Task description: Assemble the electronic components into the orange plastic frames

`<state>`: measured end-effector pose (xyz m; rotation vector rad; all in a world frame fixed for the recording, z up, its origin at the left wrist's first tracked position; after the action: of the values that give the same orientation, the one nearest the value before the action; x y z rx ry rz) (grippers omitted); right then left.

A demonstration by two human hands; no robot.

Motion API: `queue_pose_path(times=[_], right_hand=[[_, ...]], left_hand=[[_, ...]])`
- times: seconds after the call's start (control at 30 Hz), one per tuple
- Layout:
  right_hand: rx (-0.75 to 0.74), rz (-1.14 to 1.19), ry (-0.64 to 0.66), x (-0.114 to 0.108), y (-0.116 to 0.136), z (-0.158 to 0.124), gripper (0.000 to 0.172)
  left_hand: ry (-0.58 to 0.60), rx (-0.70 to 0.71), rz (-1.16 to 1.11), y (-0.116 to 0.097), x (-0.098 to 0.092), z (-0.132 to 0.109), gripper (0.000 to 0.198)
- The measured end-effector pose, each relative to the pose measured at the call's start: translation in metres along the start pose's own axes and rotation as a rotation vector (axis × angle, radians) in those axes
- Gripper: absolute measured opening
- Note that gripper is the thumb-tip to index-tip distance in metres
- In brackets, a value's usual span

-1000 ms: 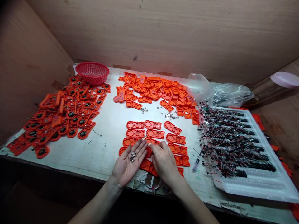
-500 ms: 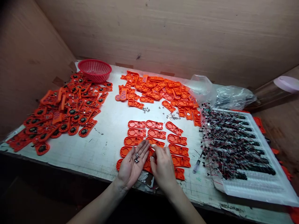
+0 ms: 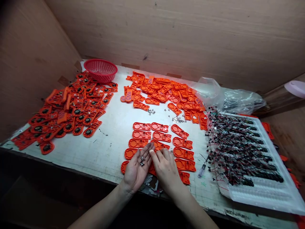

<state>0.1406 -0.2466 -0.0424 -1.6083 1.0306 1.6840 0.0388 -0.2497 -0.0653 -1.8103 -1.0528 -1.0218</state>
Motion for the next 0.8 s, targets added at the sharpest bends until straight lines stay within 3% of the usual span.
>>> queue_pose_path(times=[0.2, 0.47, 0.63, 0.8], right_hand=[[0.065, -0.035, 0.000, 0.000, 0.007, -0.003, 0.035], [0.025, 0.055, -0.063, -0.003, 0.008, -0.006, 0.037], [0.075, 0.250, -0.175, -0.011, -0.007, -0.011, 0.031], [0.120, 0.355, -0.100, -0.009, -0.025, -0.017, 0.032]], left_hand=[[0.006, 0.004, 0.004, 0.000, 0.002, -0.001, 0.042], [0.000, 0.005, 0.000, 0.001, 0.002, -0.001, 0.041], [0.002, -0.010, -0.019, -0.001, 0.004, -0.002, 0.039], [0.043, 0.002, -0.061, -0.015, 0.012, -0.011, 0.038]])
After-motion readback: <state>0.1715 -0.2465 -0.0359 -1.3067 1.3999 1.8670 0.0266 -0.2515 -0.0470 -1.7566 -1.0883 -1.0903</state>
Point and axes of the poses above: each hand's wrist, its own z-axis towards the middle knuckle, its own x-axis out of the palm, y = z × x, the point moved 4 cm from there along z, towards the middle knuckle, and after that the axes turned 11 degrees about y, right-handed, at the moved point
